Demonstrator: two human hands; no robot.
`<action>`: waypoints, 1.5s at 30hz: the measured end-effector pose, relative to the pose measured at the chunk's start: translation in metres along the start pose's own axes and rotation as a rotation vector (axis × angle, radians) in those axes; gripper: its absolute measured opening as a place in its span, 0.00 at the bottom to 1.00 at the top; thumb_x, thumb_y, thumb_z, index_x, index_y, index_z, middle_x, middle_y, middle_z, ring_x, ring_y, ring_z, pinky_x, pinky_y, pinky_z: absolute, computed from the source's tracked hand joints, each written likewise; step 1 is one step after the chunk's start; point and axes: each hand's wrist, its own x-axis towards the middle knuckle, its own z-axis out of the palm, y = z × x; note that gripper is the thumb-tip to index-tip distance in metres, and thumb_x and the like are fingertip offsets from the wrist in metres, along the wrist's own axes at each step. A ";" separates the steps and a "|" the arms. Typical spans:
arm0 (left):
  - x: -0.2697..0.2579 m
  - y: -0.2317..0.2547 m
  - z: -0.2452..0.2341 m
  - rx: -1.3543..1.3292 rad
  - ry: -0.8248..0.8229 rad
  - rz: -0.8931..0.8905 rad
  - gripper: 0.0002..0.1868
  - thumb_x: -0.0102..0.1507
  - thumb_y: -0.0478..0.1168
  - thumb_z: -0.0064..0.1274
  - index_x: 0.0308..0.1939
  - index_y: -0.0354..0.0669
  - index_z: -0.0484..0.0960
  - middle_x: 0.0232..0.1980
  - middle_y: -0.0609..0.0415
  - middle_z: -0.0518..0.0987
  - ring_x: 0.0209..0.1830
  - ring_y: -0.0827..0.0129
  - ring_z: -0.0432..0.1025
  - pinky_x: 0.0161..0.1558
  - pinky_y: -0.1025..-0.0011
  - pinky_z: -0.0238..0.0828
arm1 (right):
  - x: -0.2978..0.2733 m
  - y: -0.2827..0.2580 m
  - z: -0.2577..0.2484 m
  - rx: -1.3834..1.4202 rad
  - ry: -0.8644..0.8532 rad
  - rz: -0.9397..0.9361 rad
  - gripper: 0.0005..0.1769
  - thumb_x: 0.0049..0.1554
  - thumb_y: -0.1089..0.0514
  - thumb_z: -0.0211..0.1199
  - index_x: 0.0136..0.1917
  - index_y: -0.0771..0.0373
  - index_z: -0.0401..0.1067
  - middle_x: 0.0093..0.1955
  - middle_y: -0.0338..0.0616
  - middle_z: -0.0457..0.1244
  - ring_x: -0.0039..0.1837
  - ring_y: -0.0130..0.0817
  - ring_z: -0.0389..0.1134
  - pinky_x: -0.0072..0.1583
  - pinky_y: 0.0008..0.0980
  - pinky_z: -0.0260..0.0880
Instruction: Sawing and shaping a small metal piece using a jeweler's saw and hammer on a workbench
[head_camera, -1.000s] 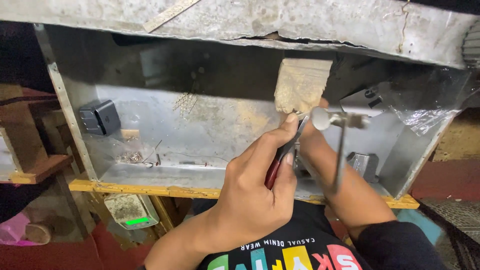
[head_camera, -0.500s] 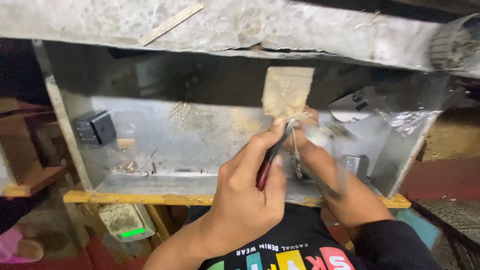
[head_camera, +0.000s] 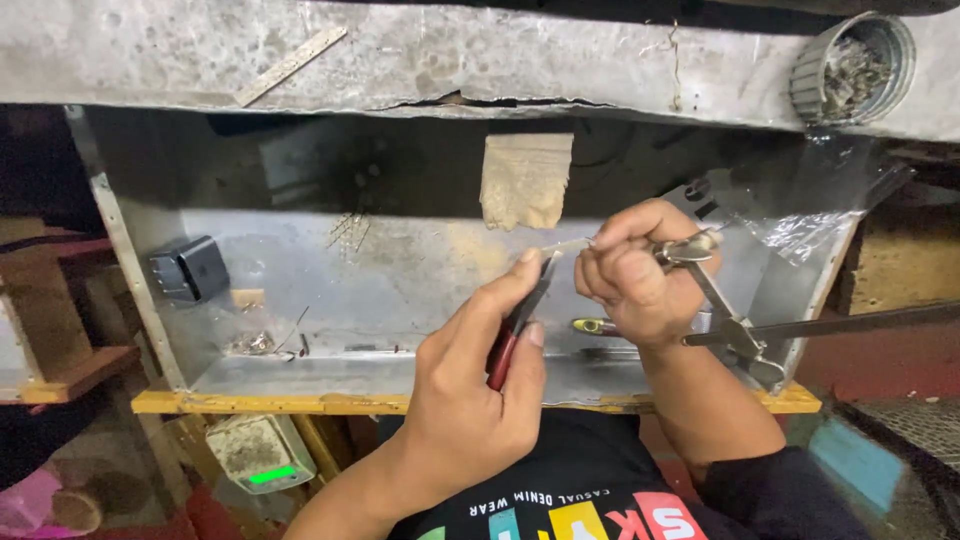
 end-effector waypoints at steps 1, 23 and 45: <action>0.000 0.001 0.000 -0.004 -0.024 0.028 0.20 0.68 0.28 0.45 0.64 0.27 0.70 0.66 0.35 0.77 0.68 0.49 0.76 0.69 0.63 0.75 | -0.002 -0.001 0.003 0.006 -0.021 0.007 0.10 0.64 0.58 0.56 0.48 0.68 0.63 0.24 0.40 0.44 0.24 0.25 0.41 0.29 0.31 0.43; -0.008 -0.044 -0.020 0.191 -0.032 0.020 0.18 0.71 0.27 0.47 0.65 0.38 0.76 0.46 0.48 0.70 0.28 0.73 0.59 0.32 0.76 0.58 | 0.007 0.004 -0.004 -0.295 0.150 -0.091 0.14 0.67 0.56 0.52 0.44 0.61 0.51 0.23 0.40 0.38 0.22 0.26 0.40 0.27 0.33 0.45; -0.027 -0.124 -0.006 0.597 0.011 0.271 0.03 0.68 0.26 0.45 0.40 0.32 0.74 0.37 0.45 0.62 0.30 0.53 0.61 0.28 0.60 0.58 | -0.003 0.009 0.004 -0.393 0.132 -0.117 0.09 0.66 0.60 0.54 0.51 0.67 0.57 0.23 0.40 0.42 0.22 0.26 0.43 0.27 0.32 0.55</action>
